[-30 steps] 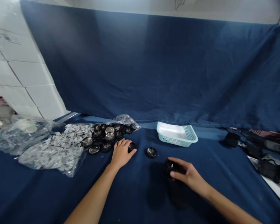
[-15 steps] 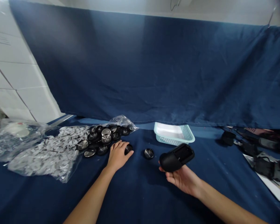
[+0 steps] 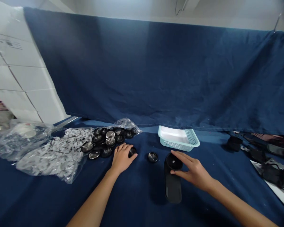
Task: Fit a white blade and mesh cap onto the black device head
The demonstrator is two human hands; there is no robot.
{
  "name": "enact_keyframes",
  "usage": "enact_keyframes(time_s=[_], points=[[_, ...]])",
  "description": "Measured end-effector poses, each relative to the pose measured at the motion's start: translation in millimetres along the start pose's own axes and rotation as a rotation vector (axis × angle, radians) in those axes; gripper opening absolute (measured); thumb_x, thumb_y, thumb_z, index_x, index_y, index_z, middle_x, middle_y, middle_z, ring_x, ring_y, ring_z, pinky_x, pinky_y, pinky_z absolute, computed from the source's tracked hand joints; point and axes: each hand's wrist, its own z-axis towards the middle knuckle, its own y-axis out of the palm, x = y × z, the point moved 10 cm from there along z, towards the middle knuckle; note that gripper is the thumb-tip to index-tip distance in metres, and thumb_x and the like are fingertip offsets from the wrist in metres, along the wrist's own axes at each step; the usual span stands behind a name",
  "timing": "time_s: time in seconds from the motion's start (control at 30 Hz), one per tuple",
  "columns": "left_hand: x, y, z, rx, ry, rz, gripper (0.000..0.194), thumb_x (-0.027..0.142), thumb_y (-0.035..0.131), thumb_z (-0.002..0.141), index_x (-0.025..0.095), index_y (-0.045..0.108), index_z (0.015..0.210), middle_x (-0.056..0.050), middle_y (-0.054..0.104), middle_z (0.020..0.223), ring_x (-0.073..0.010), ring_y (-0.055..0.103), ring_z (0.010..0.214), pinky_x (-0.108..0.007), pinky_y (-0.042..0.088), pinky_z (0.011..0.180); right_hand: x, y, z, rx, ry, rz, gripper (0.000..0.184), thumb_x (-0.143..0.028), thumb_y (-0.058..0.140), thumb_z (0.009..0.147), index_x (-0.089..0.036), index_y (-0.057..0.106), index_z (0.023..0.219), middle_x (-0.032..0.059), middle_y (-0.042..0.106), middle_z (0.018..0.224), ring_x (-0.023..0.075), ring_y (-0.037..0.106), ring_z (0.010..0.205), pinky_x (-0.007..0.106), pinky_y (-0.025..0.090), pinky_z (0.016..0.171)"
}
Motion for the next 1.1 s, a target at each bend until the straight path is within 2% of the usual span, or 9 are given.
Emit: enact_keyframes(time_s=[0.13, 0.27, 0.47, 0.57, 0.67, 0.8, 0.93, 1.1], points=[[0.3, -0.3, -0.6, -0.001, -0.003, 0.000, 0.044, 0.047, 0.055, 0.086, 0.024, 0.059, 0.124, -0.006, 0.061, 0.129, -0.0301, 0.041, 0.132, -0.048, 0.028, 0.109, 4.7, 20.5, -0.6, -0.151, 0.099, 0.102, 0.051, -0.041, 0.065, 0.088, -0.025, 0.043, 0.132, 0.0082, 0.057, 0.132, 0.0216, 0.058, 0.117, 0.033, 0.053, 0.093], [0.7, 0.4, -0.8, -0.006, -0.005, -0.003, 0.045, 0.047, 0.056, 0.086, 0.023, 0.059, 0.124, -0.006, 0.061, 0.129, -0.0303, 0.042, 0.131, -0.049, 0.028, 0.108, 10.3, 45.0, -5.2, -0.298, 0.172, 0.173, 0.035, -0.043, 0.065, 0.088, -0.024, 0.054, 0.115, 0.0086, 0.056, 0.132, 0.0242, 0.055, 0.120, 0.040, 0.046, 0.099], [0.3, 0.7, -0.2, -0.010, -0.004, -0.007, 0.046, 0.049, 0.055, 0.086, 0.023, 0.060, 0.123, -0.007, 0.061, 0.129, -0.0301, 0.041, 0.132, -0.048, 0.028, 0.109, 14.9, 52.1, -7.1, -0.297, 0.275, 0.426, 0.037, -0.044, 0.069, 0.084, -0.023, 0.059, 0.113, 0.0085, 0.049, 0.139, 0.0238, 0.045, 0.130, 0.040, 0.036, 0.110], [0.4, 0.0, -0.1, -0.011, -0.010, -0.009, 0.046, 0.049, 0.055, 0.086, 0.023, 0.060, 0.123, -0.007, 0.061, 0.129, -0.0302, 0.041, 0.132, -0.049, 0.028, 0.109, 15.4, 55.1, -5.2, -0.343, 0.321, 0.455, 0.035, -0.046, 0.062, 0.089, -0.023, 0.060, 0.114, 0.0091, 0.049, 0.140, 0.0234, 0.050, 0.126, 0.038, 0.041, 0.105], [0.9, -0.3, -0.6, -0.014, -0.012, -0.012, 0.046, 0.048, 0.056, 0.086, 0.023, 0.060, 0.123, -0.008, 0.061, 0.129, -0.0298, 0.041, 0.132, -0.049, 0.027, 0.109, 18.4, 51.4, 1.6, -0.325, 0.335, 0.342, 0.031, -0.042, 0.046, 0.097, -0.020, 0.063, 0.110, 0.0106, 0.056, 0.132, 0.0228, 0.057, 0.118, 0.035, 0.051, 0.091], [1.0, 0.1, -1.0, -0.022, -0.009, -0.012, 0.046, 0.049, 0.055, 0.086, 0.023, 0.060, 0.124, -0.009, 0.060, 0.130, -0.0296, 0.040, 0.132, -0.049, 0.027, 0.110, 13.4, 43.8, 15.7, -0.333, 0.266, 0.204, 0.021, -0.030, 0.051, 0.095, -0.018, 0.068, 0.096, 0.0104, 0.063, 0.121, 0.0225, 0.062, 0.107, 0.034, 0.051, 0.085], [0.7, 0.6, -0.4, -0.030, -0.011, -0.011, 0.047, 0.050, 0.055, 0.087, 0.023, 0.060, 0.124, -0.010, 0.060, 0.130, -0.0304, 0.039, 0.133, -0.050, 0.027, 0.109, -2.6, 39.5, 29.0, -0.450, 0.122, 0.090, 0.019, -0.024, 0.052, 0.093, -0.018, 0.070, 0.090, 0.0073, 0.067, 0.112, 0.0193, 0.065, 0.096, 0.031, 0.050, 0.084], [2.3, -0.7, -0.3, -0.036, -0.015, -0.017, 0.046, 0.049, 0.055, 0.086, 0.022, 0.060, 0.124, -0.010, 0.060, 0.130, -0.0303, 0.039, 0.133, -0.049, 0.027, 0.109, -17.9, 41.0, 35.8, -0.583, -0.030, -0.083, 0.020, -0.020, 0.049, 0.094, -0.019, 0.068, 0.091, 0.0063, 0.066, 0.112, 0.0194, 0.066, 0.092, 0.031, 0.049, 0.080]])
